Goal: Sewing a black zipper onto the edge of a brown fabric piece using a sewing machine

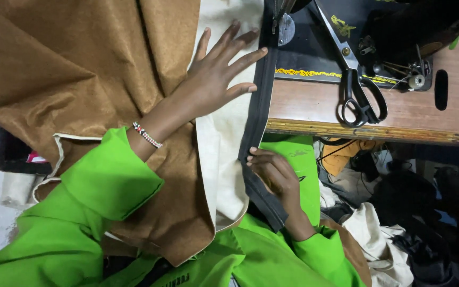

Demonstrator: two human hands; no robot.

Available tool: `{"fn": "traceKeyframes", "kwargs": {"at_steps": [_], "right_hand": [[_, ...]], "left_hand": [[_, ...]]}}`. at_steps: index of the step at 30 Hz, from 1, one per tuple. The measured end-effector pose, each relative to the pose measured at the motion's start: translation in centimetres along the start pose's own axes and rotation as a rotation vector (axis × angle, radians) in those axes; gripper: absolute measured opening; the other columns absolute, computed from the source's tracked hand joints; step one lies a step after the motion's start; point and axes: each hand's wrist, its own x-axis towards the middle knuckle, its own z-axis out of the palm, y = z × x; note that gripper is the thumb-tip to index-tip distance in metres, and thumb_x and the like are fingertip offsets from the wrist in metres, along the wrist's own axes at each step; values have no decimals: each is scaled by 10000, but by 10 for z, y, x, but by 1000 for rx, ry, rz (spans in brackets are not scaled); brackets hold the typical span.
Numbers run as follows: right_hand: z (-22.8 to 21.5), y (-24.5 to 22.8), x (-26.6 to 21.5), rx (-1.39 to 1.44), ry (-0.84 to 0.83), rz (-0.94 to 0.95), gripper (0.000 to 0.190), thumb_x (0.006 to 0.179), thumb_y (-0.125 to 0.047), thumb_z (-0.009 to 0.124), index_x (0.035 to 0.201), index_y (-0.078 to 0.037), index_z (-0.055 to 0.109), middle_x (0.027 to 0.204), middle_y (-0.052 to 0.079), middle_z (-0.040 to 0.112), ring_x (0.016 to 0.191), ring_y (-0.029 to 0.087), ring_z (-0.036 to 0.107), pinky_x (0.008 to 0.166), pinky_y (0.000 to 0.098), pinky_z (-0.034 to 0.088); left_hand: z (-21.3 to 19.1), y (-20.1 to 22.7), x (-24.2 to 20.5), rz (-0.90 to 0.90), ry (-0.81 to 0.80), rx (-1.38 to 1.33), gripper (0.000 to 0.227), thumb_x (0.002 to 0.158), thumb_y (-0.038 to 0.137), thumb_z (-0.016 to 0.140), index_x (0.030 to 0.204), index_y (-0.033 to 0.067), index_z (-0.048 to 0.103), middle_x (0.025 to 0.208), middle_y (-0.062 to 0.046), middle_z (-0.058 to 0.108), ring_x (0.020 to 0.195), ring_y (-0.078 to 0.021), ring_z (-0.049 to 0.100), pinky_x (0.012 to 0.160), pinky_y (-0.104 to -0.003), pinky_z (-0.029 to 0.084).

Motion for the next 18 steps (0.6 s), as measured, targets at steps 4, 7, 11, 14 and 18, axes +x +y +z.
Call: {"fn": "traceKeyframes", "kwargs": {"at_steps": [4,7,11,14,18], "right_hand": [[1,-2,2,34,40,-19,206,1078,-131,621,1049,52,712,1127,193,737,1242,390,718,1042,463,606],[2,-1,4,26,61,-30,187,1073,-103,625,1032,57,713,1142,215,724,1242,399,711,1095,493,612],[-1,1,9,105,94,-47,358,1119,-238,528,1014,64,689,1105,221,703,1248,432,706,1078,500,600],[-3,-3,15,98,126,-35,393,1120,-267,525,1070,79,705,1148,228,711,1241,424,710,1097,509,601],[-6,-3,23,89,162,-107,393,1092,-256,549,1020,100,699,1098,252,710,1208,462,721,1093,544,627]], "left_hand": [[3,-5,4,-6,-1,24,677,1155,552,651,1726,275,415,1803,-61,287,1669,-358,177,1282,-732,122],[-1,-6,8,2,14,7,638,1158,543,626,1702,266,440,1773,-82,352,1651,-361,169,1260,-744,137],[1,-12,14,-12,6,-6,646,1153,547,634,1705,270,445,1787,-60,309,1658,-332,127,1268,-749,126],[3,-20,22,-2,15,35,652,1156,583,606,1711,282,442,1790,-68,308,1656,-339,156,1256,-747,157],[-1,-25,31,-1,-21,23,653,1146,586,574,1704,274,441,1767,-102,341,1638,-348,123,1237,-758,124]]}}
